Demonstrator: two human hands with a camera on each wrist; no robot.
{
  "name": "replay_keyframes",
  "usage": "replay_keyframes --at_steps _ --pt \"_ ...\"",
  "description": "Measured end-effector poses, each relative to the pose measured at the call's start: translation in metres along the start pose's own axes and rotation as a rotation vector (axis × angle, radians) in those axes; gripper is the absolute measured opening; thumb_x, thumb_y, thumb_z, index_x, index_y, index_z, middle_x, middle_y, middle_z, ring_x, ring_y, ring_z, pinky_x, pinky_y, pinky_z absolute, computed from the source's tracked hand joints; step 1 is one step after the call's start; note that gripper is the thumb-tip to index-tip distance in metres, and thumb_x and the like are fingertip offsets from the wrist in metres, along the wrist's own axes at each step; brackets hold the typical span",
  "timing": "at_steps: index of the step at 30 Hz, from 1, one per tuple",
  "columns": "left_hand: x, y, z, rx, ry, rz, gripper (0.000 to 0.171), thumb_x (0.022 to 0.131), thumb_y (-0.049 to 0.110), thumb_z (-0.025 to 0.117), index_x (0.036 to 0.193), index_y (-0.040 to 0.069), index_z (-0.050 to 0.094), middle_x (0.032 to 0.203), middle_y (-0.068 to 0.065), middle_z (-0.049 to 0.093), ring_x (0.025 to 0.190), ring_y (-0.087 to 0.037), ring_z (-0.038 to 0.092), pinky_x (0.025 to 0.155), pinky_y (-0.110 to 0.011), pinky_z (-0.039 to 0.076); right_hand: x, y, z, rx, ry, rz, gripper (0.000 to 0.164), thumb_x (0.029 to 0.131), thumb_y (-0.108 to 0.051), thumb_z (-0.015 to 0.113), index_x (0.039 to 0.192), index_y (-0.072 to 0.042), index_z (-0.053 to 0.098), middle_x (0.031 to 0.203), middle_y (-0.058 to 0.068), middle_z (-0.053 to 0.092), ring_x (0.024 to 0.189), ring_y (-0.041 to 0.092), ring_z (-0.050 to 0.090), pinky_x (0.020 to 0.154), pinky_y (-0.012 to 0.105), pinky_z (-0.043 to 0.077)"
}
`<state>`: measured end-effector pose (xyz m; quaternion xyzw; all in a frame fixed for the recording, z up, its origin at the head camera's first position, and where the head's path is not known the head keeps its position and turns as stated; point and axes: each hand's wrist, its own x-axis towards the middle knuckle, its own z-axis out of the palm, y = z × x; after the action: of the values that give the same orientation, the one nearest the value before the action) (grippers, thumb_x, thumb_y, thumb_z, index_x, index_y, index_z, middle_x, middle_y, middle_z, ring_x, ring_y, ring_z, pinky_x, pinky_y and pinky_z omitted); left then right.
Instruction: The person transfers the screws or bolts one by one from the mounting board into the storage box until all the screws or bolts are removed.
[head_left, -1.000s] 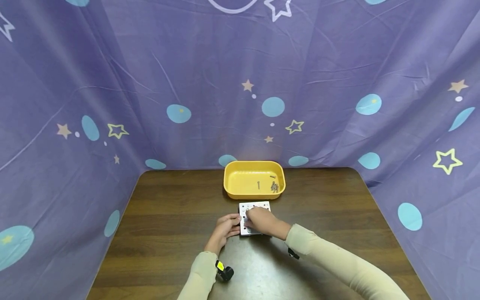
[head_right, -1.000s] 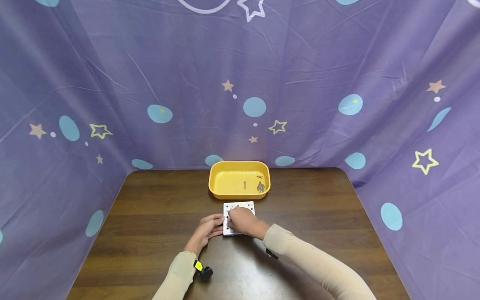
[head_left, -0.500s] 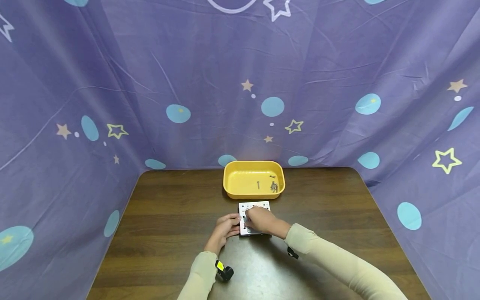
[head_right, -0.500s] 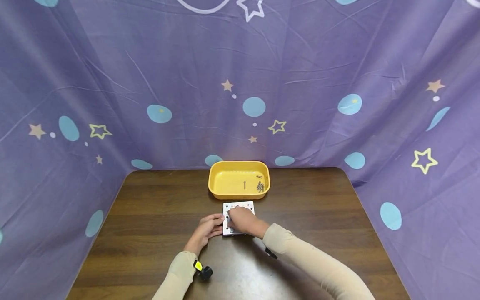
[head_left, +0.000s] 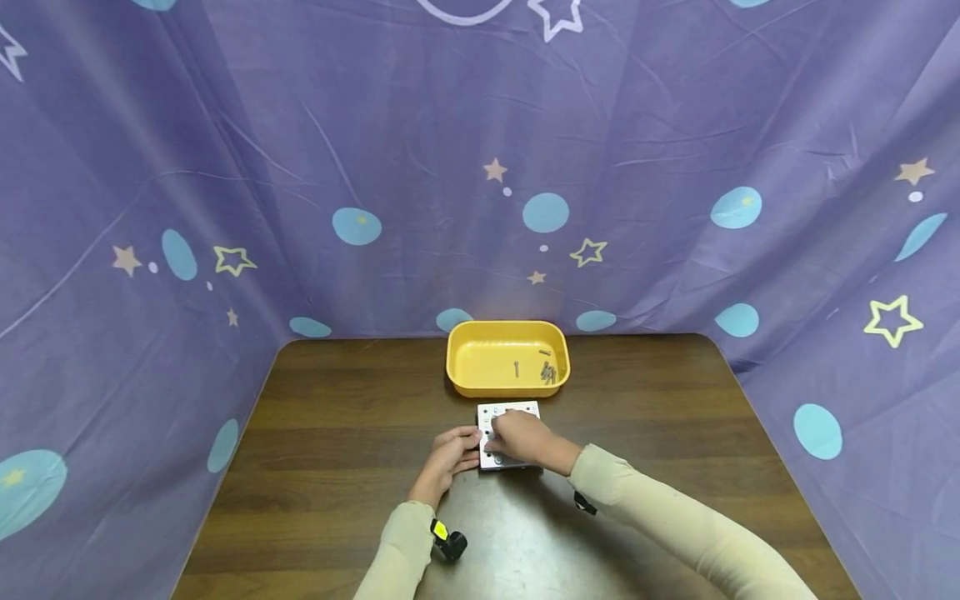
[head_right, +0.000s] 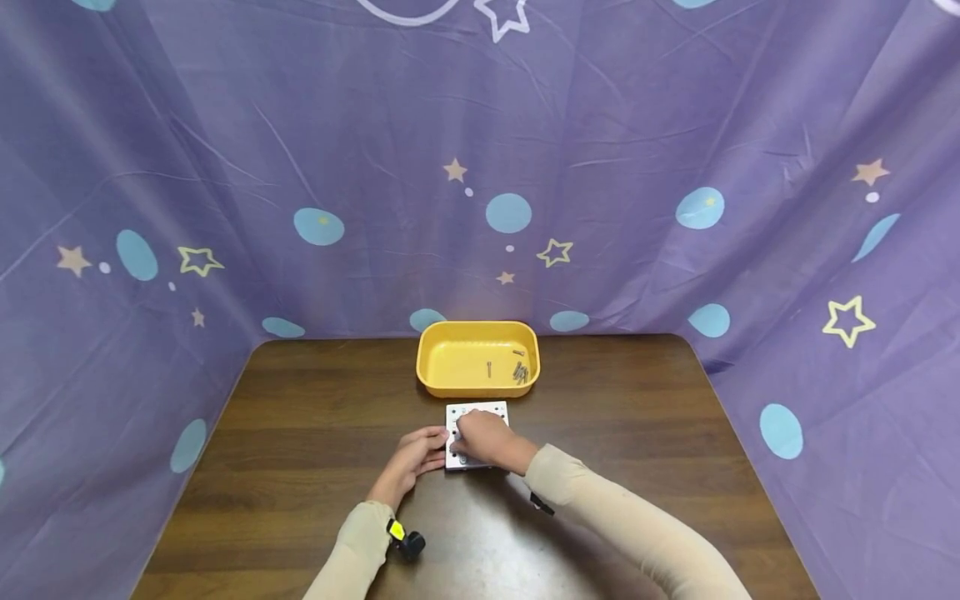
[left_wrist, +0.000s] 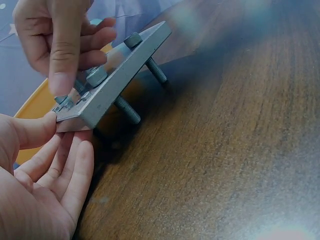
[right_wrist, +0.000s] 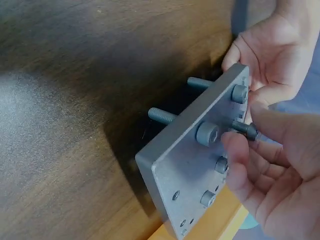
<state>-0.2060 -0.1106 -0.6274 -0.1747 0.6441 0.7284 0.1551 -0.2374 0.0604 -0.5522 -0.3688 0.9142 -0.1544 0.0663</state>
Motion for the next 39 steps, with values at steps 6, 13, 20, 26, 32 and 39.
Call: replay_keyframes --at_steps 6,13,20,26,32,39 --pt "-0.0008 -0.0001 -0.0003 0.0 -0.004 0.0 0.036 0.097 0.009 0.064 0.128 -0.008 0.061 0.09 0.002 0.069 0.074 -0.011 0.066 0.072 -0.028 0.062 0.0013 0.0011 -0.0022 0.044 -0.02 -0.1 0.012 0.08 0.005 0.076 0.084 -0.005 0.071 0.076 0.004 0.067 0.07 0.012 0.057 0.063 0.025 0.05" --pt "-0.0012 -0.0001 -0.0003 0.001 -0.004 0.001 0.037 0.098 0.011 0.064 0.129 -0.008 0.061 0.09 0.002 0.069 0.075 -0.011 0.066 0.072 -0.029 0.063 0.0017 0.0003 -0.0018 0.028 -0.047 0.002 0.023 0.091 -0.014 0.075 0.072 -0.009 0.062 0.062 -0.002 0.054 0.057 0.009 0.043 0.05 0.025 0.037" --pt "-0.0007 0.0001 0.0002 0.003 0.006 0.003 0.034 0.096 0.006 0.062 0.127 -0.007 0.063 0.09 0.001 0.069 0.074 -0.011 0.066 0.071 -0.028 0.062 -0.0032 -0.0024 -0.0006 -0.02 -0.054 -0.071 0.022 0.083 -0.006 0.077 0.103 -0.008 0.071 0.092 0.004 0.062 0.074 0.012 0.055 0.063 0.026 0.051" --pt "-0.001 0.0007 0.001 -0.003 0.001 0.005 0.033 0.096 0.008 0.065 0.125 -0.007 0.064 0.087 0.002 0.069 0.074 -0.011 0.065 0.07 -0.027 0.062 -0.0055 -0.007 0.0039 -0.144 0.023 -0.011 0.018 0.094 -0.021 0.072 0.085 -0.007 0.065 0.074 0.006 0.064 0.064 0.02 0.062 0.056 0.037 0.054" --pt "-0.0003 -0.0001 0.0005 0.003 0.003 -0.003 0.032 0.096 0.007 0.064 0.125 -0.006 0.064 0.089 0.002 0.069 0.074 -0.011 0.065 0.07 -0.027 0.062 -0.0031 -0.0076 0.0021 -0.089 0.0 -0.04 0.011 0.084 -0.007 0.073 0.08 -0.01 0.063 0.072 0.0 0.057 0.062 0.011 0.049 0.052 0.028 0.045" --pt "-0.0003 -0.0005 -0.0005 0.002 0.012 -0.004 0.032 0.095 0.008 0.065 0.124 -0.006 0.065 0.088 0.001 0.068 0.073 -0.012 0.065 0.07 -0.027 0.062 -0.0016 -0.0066 -0.0008 -0.029 -0.018 -0.036 0.01 0.089 -0.003 0.07 0.08 -0.006 0.067 0.072 0.003 0.063 0.065 0.013 0.056 0.059 0.03 0.052"
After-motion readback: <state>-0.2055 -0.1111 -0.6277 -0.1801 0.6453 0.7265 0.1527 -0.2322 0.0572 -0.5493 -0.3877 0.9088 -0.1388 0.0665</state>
